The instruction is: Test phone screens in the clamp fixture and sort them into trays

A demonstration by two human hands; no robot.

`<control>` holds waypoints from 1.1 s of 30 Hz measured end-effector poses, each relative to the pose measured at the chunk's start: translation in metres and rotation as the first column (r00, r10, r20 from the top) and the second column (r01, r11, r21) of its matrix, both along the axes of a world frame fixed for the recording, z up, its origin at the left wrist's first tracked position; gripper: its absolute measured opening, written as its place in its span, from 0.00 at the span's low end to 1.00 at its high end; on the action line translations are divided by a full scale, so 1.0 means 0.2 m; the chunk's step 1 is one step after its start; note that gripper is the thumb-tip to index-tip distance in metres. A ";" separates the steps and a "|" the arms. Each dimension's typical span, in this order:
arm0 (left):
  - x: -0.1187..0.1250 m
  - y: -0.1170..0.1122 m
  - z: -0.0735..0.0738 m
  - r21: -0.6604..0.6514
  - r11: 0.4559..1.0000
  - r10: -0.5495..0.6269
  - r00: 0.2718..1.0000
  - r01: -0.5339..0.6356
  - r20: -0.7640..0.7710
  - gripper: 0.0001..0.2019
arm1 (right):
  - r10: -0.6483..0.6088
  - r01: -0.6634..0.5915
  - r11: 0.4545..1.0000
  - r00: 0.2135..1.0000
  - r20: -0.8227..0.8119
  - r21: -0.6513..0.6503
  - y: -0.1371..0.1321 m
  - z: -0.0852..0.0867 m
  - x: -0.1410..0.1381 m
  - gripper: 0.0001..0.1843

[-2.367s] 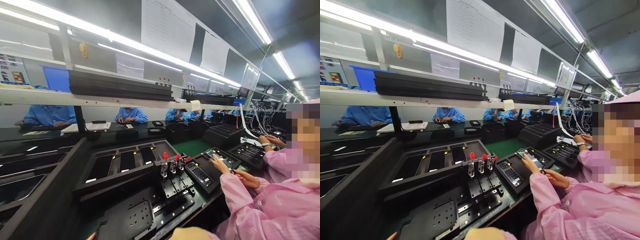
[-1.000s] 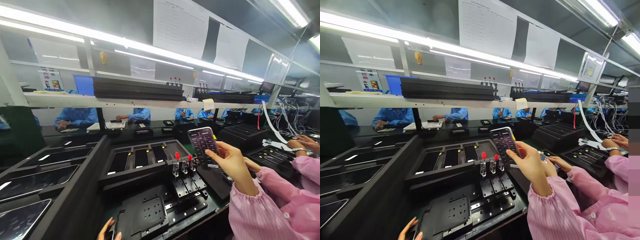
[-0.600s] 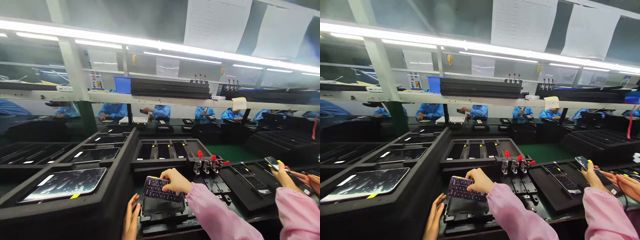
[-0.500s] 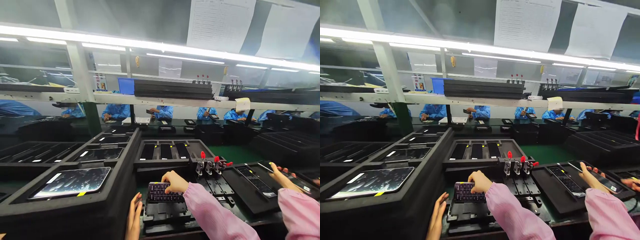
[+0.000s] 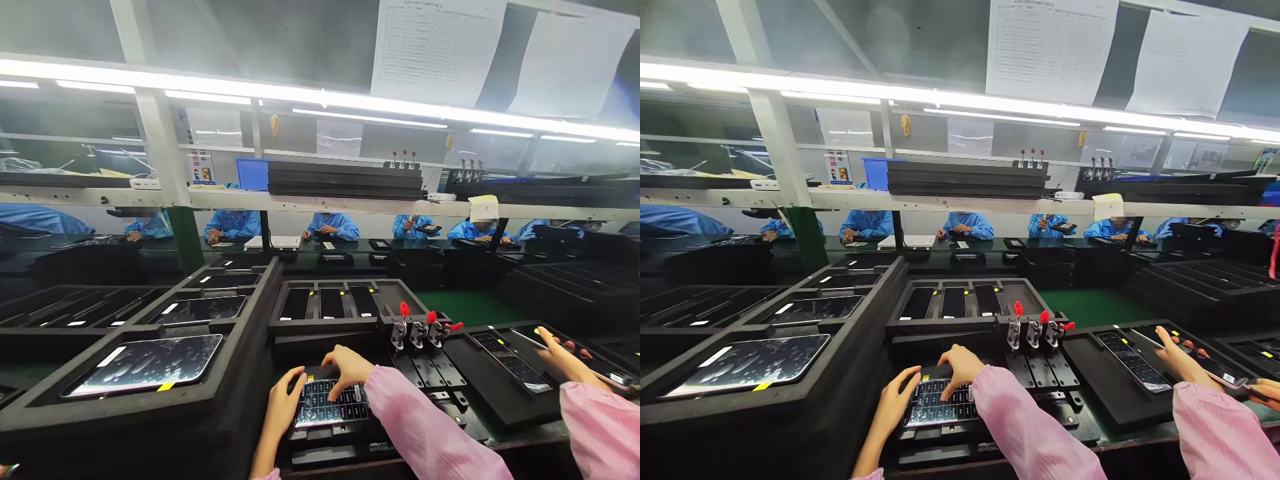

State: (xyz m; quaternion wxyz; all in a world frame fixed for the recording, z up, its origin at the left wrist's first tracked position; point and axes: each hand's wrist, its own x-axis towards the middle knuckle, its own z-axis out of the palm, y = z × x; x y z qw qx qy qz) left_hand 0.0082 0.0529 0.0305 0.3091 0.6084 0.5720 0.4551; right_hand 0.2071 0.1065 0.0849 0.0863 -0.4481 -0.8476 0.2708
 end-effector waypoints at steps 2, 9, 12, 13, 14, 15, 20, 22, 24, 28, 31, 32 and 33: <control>-0.01 0.03 0.01 -0.006 0.999 -0.034 0.999 0.033 -0.038 0.16 | -0.074 0.081 0.990 0.995 -0.067 0.112 -0.04 0.01 0.05 0.33; 0.01 0.04 0.06 0.056 0.990 -0.120 0.986 0.127 -0.117 0.16 | -0.238 0.260 0.947 0.963 -0.128 0.191 -0.15 0.00 0.22 0.20; 0.02 0.04 0.07 0.080 0.985 -0.145 0.981 0.156 -0.131 0.17 | -0.240 0.256 0.953 0.964 -0.113 0.161 -0.14 -0.03 0.22 0.23; 0.03 0.04 0.07 0.087 0.983 -0.149 0.980 0.162 -0.133 0.17 | -0.240 0.256 0.954 0.964 -0.115 0.155 -0.14 -0.04 0.22 0.23; 0.03 0.04 0.06 0.093 0.982 -0.152 0.979 0.165 -0.135 0.16 | -0.241 0.258 0.954 0.963 -0.122 0.153 -0.14 -0.04 0.21 0.23; 0.03 0.04 0.06 0.099 0.981 -0.152 0.979 0.166 -0.135 0.16 | -0.244 0.264 0.952 0.960 -0.136 0.158 -0.13 -0.03 0.22 0.24; 0.03 0.03 0.06 0.115 0.979 -0.153 0.979 0.169 -0.133 0.16 | -0.263 0.311 0.929 0.936 -0.236 0.200 -0.13 0.01 0.27 0.20; 0.04 0.03 0.06 0.120 0.978 -0.155 0.979 0.171 -0.131 0.17 | -0.263 0.319 0.925 0.929 -0.259 0.207 -0.14 0.01 0.29 0.19; 0.04 0.03 0.06 0.123 0.977 -0.159 0.979 0.175 -0.128 0.18 | -0.262 0.323 0.923 0.925 -0.274 0.209 -0.16 0.01 0.30 0.19; 0.04 0.02 0.07 0.123 0.973 -0.179 0.976 0.194 -0.122 0.18 | -0.258 0.331 0.918 0.917 -0.304 0.220 -0.21 0.04 0.31 0.16; 0.04 0.01 0.07 0.121 0.971 -0.195 0.974 0.208 -0.117 0.17 | -0.245 0.381 0.882 0.874 -0.420 0.278 -0.26 0.14 0.32 0.10; 0.04 0.01 0.07 0.119 0.969 -0.204 0.972 0.218 -0.114 0.17 | -0.245 0.423 0.853 0.841 -0.482 0.305 -0.28 0.19 0.33 0.08; 0.06 0.01 0.07 0.118 0.965 -0.220 0.969 0.232 -0.113 0.17 | -0.245 0.476 0.813 0.801 -0.547 0.334 -0.30 0.23 0.34 0.06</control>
